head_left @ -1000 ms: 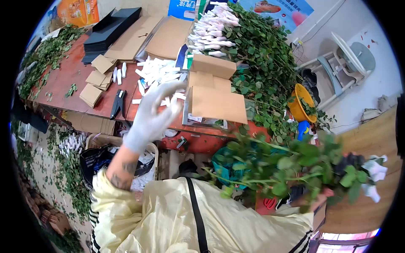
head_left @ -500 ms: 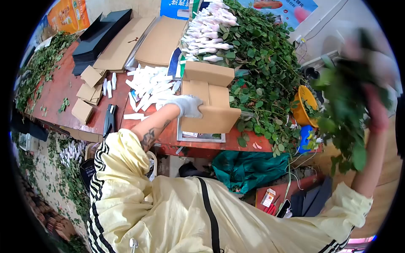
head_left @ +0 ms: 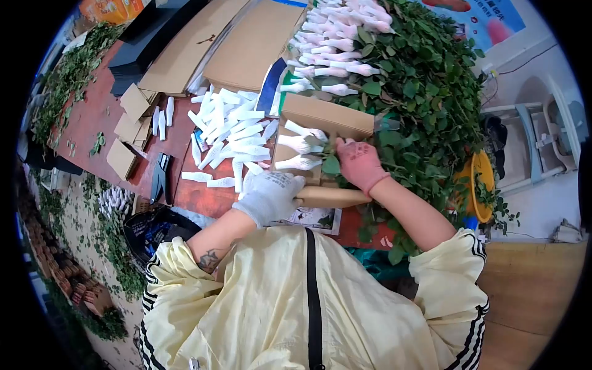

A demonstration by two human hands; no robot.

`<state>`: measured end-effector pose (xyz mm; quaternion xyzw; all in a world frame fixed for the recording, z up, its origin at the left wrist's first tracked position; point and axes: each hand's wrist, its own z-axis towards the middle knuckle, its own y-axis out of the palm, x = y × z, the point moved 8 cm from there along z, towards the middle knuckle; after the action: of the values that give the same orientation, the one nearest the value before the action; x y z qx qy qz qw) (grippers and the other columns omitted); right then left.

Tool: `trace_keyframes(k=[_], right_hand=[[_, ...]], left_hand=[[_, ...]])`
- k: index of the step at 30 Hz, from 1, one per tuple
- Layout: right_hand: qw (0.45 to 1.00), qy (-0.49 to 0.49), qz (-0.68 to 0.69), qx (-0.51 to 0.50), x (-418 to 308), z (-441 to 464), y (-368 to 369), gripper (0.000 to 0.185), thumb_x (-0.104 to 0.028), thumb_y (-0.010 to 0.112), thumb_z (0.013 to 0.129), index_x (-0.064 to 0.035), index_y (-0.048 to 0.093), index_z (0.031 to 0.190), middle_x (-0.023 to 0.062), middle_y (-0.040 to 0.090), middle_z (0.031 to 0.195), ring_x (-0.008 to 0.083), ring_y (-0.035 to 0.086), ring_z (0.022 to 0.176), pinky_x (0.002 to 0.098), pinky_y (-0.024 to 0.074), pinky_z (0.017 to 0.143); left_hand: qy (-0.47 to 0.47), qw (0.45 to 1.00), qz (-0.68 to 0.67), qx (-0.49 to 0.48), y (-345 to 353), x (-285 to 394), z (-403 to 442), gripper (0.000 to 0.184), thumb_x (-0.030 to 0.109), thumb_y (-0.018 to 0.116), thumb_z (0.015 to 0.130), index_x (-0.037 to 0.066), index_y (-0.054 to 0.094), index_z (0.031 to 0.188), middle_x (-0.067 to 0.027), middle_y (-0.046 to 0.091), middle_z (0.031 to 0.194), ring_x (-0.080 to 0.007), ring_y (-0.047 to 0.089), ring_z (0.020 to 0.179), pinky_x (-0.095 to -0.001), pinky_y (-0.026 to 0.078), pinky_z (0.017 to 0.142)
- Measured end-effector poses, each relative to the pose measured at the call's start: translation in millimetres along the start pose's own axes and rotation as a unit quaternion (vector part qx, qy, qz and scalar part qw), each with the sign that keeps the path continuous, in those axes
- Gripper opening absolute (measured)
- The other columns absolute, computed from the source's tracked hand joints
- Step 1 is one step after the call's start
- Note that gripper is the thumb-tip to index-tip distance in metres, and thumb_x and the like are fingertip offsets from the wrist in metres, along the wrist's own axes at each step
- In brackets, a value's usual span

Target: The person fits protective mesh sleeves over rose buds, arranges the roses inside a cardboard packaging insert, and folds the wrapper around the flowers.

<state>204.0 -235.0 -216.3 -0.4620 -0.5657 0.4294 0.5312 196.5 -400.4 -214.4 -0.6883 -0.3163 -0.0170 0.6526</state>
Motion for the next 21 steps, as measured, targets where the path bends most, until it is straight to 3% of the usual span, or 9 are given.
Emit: trace_keyframes(k=[4,6,7,10,11,12,15,17,21], right_hand=[[0.993,0.094,0.032,-0.066,11.5,-1.9,-6.4,0.044,-0.021,0.055,0.079,-0.0043,0.052,0.120,0.0120,0.061,0.102,0.0272,0.063,0.085,0.0387,0.0501,0.073],[0.989,0.041,-0.005,-0.140,-4.7,-4.0,17.9,0.063,-0.029,0.062,0.077,0.0028,0.044,0.128,0.0185,0.052,0.117,0.0300,0.055,0.108,0.0378,0.0453,0.090],[0.987,0.002,-0.014,-0.161,-10.8,-10.2,33.0,0.077,-0.034,0.066,0.075,0.0080,0.037,0.132,0.0247,0.045,0.127,0.0357,0.042,0.124,0.0390,0.0373,0.102],[0.971,0.008,0.114,-0.210,-2.0,-13.7,7.4,0.086,-0.035,0.069,0.073,0.0112,0.032,0.135,0.0303,0.037,0.135,0.0397,0.034,0.131,0.0397,0.0284,0.110],[0.958,0.020,0.143,-0.249,2.2,-18.1,8.4,0.088,-0.033,0.070,0.074,0.0095,0.029,0.138,0.0303,0.029,0.143,0.0397,0.030,0.134,0.0401,0.0245,0.113],[0.952,0.023,0.152,-0.266,5.8,-26.3,2.1,0.088,-0.033,0.070,0.074,0.0095,0.029,0.138,0.0303,0.029,0.143,0.0397,0.030,0.134,0.0401,0.0245,0.113],[0.963,0.006,0.197,-0.183,20.0,-32.3,-39.6,0.074,-0.029,0.071,0.073,0.0033,0.042,0.133,0.0263,0.040,0.137,0.0396,0.040,0.127,0.0412,0.0305,0.109],[0.982,0.030,0.182,-0.036,32.3,-35.4,-75.2,0.053,-0.032,0.069,0.075,-0.0092,0.056,0.121,0.0163,0.052,0.124,0.0342,0.050,0.115,0.0404,0.0401,0.099],[0.966,-0.031,0.254,-0.039,-5.0,-19.9,-79.9,0.033,-0.023,0.064,0.076,-0.0113,0.062,0.107,0.0079,0.062,0.104,0.0263,0.061,0.093,0.0376,0.0476,0.082]], left_hand=[[0.005,0.998,0.005,-0.066,-7.1,3.8,1.8,0.033,0.032,0.059,0.083,0.006,0.056,0.103,-0.0140,0.065,0.094,-0.0311,0.063,0.092,-0.0434,0.048,0.077],[0.020,0.998,-0.031,-0.048,-17.1,5.0,0.9,0.040,0.037,0.058,0.084,0.006,0.056,0.109,-0.0154,0.063,0.104,-0.0307,0.061,0.100,-0.0429,0.047,0.082],[0.050,0.997,-0.056,-0.010,-20.5,1.4,-0.8,0.047,0.042,0.058,0.084,0.008,0.056,0.117,-0.0140,0.060,0.113,-0.0305,0.059,0.104,-0.0434,0.046,0.086],[0.135,0.983,-0.083,0.092,-52.9,-8.5,3.5,0.050,0.044,0.059,0.082,0.014,0.057,0.122,-0.0096,0.058,0.120,-0.0276,0.055,0.112,-0.0431,0.043,0.091],[0.164,0.976,-0.048,0.138,-62.8,-9.7,8.7,0.053,0.039,0.065,0.077,0.012,0.059,0.121,-0.0116,0.057,0.124,-0.0319,0.052,0.116,-0.0457,0.039,0.097],[0.173,0.970,-0.024,0.170,-64.5,-12.3,16.7,0.053,0.037,0.067,0.074,0.014,0.060,0.121,-0.0097,0.056,0.125,-0.0314,0.049,0.118,-0.0459,0.039,0.096],[0.151,0.982,0.008,0.110,-41.2,-28.1,47.8,0.051,0.034,0.067,0.074,0.016,0.059,0.121,-0.0097,0.054,0.128,-0.0311,0.049,0.118,-0.0464,0.039,0.096],[0.129,0.989,0.019,0.064,-29.1,-41.8,57.0,0.051,0.033,0.067,0.075,0.015,0.058,0.122,-0.0101,0.052,0.131,-0.0320,0.049,0.118,-0.0466,0.039,0.096],[0.124,0.989,-0.077,0.027,-29.0,-49.4,57.5,0.051,0.031,0.067,0.076,0.014,0.058,0.123,-0.0107,0.053,0.130,-0.0339,0.050,0.117,-0.0469,0.040,0.096]])
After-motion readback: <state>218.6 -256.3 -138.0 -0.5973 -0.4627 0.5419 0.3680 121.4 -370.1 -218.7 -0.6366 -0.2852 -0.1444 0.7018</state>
